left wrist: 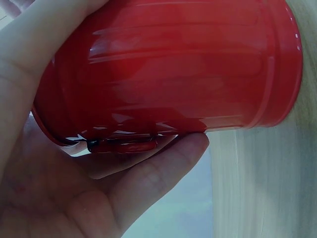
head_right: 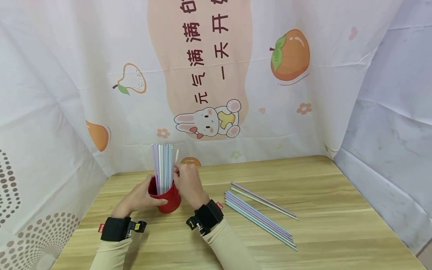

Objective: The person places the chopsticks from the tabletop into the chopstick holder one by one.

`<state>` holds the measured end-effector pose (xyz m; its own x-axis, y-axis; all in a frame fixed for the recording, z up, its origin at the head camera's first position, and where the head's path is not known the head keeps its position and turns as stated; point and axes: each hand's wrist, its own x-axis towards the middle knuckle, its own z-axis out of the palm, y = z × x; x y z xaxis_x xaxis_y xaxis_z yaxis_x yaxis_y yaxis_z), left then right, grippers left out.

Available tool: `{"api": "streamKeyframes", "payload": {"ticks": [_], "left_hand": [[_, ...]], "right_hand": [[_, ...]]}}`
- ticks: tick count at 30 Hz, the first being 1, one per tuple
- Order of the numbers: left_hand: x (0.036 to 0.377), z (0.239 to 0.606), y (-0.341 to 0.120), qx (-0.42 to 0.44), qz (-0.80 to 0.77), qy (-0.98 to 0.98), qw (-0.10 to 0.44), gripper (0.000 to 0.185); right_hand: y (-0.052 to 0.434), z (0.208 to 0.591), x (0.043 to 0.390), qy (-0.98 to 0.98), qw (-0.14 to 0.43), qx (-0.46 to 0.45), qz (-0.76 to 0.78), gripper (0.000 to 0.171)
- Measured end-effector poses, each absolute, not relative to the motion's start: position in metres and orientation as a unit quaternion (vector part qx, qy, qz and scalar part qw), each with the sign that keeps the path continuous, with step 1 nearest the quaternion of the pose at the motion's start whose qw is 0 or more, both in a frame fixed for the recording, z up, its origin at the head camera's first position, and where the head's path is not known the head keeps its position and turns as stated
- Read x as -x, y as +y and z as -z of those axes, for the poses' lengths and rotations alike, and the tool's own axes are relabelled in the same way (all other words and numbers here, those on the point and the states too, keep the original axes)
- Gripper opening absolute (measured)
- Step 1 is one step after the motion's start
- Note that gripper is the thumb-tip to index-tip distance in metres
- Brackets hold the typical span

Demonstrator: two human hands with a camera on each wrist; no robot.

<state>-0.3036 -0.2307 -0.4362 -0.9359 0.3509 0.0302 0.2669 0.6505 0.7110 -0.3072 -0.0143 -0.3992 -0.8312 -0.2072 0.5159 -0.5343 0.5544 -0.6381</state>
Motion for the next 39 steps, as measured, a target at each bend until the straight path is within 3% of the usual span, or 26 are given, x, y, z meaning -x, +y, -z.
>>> {"api": "streamKeyframes", "payload": {"ticks": [13,21,28,39], "left_hand": [[0.301,0.434,-0.230,-0.161,-0.391,0.904,0.066,0.097],[0.300,0.433,-0.228,-0.152,-0.391,0.905,0.071,0.099],[0.301,0.433,-0.231,-0.156,-0.384,0.908,0.069,0.098],[0.303,0.434,-0.232,-0.162,-0.385,0.906,0.071,0.099]], "right_hand": [[0.036,0.384,0.309,-0.891,0.132,-0.164,-0.401,0.017],[0.079,0.379,0.306,-0.927,0.077,-0.133,-0.343,0.023],[0.117,0.386,0.306,-0.946,0.036,-0.111,-0.303,0.027],[0.171,0.405,0.314,-0.967,0.016,-0.077,-0.244,0.022]]}}
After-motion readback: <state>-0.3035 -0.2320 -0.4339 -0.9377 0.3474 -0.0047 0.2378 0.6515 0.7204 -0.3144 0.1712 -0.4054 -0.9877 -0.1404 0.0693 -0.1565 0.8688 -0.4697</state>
